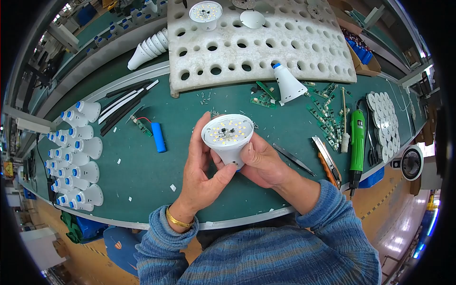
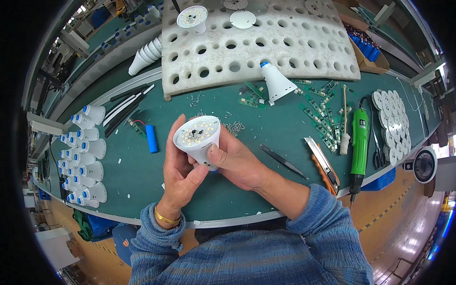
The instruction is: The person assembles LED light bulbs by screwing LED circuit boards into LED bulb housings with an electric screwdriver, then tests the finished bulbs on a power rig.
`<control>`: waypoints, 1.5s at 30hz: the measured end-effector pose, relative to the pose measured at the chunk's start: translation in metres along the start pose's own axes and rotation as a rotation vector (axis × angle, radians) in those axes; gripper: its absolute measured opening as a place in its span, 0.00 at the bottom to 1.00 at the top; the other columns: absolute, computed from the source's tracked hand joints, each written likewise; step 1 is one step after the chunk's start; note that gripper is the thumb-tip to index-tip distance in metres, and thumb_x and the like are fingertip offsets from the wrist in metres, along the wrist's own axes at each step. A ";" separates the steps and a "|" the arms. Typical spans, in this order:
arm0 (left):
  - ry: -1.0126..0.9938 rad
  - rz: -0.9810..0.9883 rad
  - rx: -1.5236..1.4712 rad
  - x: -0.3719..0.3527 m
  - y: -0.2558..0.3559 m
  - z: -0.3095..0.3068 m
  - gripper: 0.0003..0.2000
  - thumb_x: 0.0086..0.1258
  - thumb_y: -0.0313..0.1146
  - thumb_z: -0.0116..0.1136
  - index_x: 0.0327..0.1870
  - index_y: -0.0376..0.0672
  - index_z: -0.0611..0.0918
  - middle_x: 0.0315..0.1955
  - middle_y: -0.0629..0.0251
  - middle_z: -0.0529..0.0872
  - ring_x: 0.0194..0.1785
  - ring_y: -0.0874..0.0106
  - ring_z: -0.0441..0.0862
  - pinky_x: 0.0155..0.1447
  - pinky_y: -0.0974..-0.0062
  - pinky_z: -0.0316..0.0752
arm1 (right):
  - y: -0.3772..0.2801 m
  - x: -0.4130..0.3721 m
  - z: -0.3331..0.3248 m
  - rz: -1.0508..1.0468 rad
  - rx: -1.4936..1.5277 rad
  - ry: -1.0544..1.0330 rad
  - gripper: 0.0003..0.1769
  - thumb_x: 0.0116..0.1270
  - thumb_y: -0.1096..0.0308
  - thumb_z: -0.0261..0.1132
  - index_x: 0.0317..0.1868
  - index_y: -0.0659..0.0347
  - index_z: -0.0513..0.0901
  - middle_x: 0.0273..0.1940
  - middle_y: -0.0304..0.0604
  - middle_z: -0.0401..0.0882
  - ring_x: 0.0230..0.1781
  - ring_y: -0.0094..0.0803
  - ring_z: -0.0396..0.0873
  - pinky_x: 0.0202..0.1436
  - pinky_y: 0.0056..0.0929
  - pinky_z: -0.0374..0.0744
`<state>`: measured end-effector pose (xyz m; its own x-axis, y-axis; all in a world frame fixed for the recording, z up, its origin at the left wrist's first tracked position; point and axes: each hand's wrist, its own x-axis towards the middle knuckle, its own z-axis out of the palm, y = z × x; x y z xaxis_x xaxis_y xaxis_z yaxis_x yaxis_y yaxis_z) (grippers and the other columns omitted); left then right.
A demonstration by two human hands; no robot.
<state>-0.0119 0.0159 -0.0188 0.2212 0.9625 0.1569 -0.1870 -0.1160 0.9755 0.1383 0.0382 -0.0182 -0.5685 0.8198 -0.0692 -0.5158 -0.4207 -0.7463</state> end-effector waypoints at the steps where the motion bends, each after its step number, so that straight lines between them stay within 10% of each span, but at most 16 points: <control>1: -0.001 -0.001 -0.004 0.000 0.000 0.000 0.42 0.60 0.29 0.62 0.72 0.39 0.48 0.65 0.54 0.62 0.67 0.63 0.64 0.68 0.65 0.59 | 0.000 0.000 0.000 -0.003 0.001 0.000 0.48 0.55 0.38 0.66 0.65 0.58 0.55 0.51 0.41 0.70 0.49 0.28 0.71 0.54 0.30 0.72; 31: 0.033 0.048 0.084 -0.004 -0.003 0.002 0.40 0.55 0.20 0.53 0.71 0.38 0.50 0.63 0.54 0.64 0.64 0.65 0.67 0.58 0.74 0.68 | 0.007 -0.001 0.000 -0.030 -0.019 -0.050 0.50 0.56 0.39 0.66 0.68 0.59 0.52 0.54 0.41 0.68 0.49 0.28 0.70 0.51 0.29 0.72; 45: 0.024 0.034 0.013 -0.004 -0.002 0.003 0.41 0.57 0.26 0.55 0.72 0.38 0.47 0.65 0.52 0.62 0.67 0.61 0.63 0.69 0.65 0.58 | 0.007 -0.001 0.000 -0.046 -0.027 -0.034 0.51 0.55 0.38 0.66 0.68 0.58 0.53 0.53 0.41 0.69 0.48 0.28 0.71 0.51 0.29 0.73</control>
<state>-0.0091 0.0116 -0.0207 0.1917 0.9636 0.1864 -0.1818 -0.1517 0.9716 0.1351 0.0345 -0.0229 -0.5661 0.8242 -0.0125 -0.5247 -0.3721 -0.7657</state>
